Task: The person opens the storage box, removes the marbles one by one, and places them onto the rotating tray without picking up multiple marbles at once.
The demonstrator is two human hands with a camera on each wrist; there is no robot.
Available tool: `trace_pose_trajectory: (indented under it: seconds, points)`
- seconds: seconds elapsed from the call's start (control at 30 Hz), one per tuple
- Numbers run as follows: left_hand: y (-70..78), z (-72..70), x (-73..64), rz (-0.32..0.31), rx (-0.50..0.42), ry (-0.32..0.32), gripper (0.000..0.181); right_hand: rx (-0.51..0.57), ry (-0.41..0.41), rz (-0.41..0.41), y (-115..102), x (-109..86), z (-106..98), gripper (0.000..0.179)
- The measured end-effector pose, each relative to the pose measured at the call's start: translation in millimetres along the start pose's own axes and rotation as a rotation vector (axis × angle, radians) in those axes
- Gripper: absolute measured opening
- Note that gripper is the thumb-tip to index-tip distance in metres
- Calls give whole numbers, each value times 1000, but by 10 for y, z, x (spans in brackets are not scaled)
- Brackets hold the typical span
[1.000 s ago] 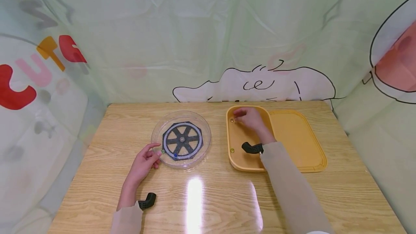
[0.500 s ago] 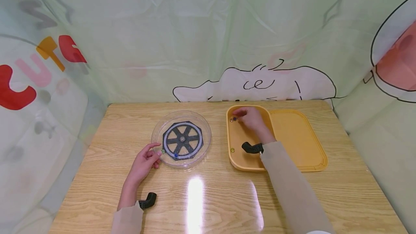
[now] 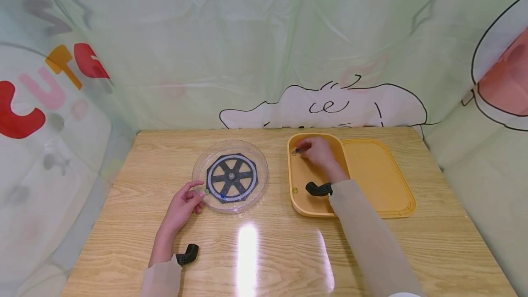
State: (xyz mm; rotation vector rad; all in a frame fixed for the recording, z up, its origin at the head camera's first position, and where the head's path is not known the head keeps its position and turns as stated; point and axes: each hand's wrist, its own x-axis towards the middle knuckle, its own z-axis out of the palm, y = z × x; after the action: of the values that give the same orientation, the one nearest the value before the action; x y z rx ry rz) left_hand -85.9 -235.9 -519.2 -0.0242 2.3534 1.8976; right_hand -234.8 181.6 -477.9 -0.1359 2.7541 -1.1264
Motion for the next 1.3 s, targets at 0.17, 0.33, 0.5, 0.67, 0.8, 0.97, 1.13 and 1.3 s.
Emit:
trace_pose_trajectory:
  seconds: [0.17,0.33,0.5,0.67,0.8,0.97,1.13,1.3]
  points:
    - [2,-4,1,3,1,1,38,-36,-19,2,-40,-15,3,23]
    - [40,-5,-9,-13,-7,-8,39,-51,-20,-3,-42,-4,22,20]
    - [236,13,-73,-9,-7,-28,39,-49,-18,7,-59,-2,31,20]
    - [312,20,-97,-14,6,-31,39,-69,-25,4,-76,-3,34,21]
    - [315,16,-98,-18,4,-28,39,-58,-42,1,-81,-4,39,21]
    - [320,15,-96,-25,4,-24,39,-45,-51,-33,-89,-4,16,19]
    - [334,15,-93,-30,5,-25,39,-24,-60,-66,-119,-9,-35,20]
    - [343,14,-96,-34,5,-21,39,-1,-90,-32,-207,-33,-120,18]
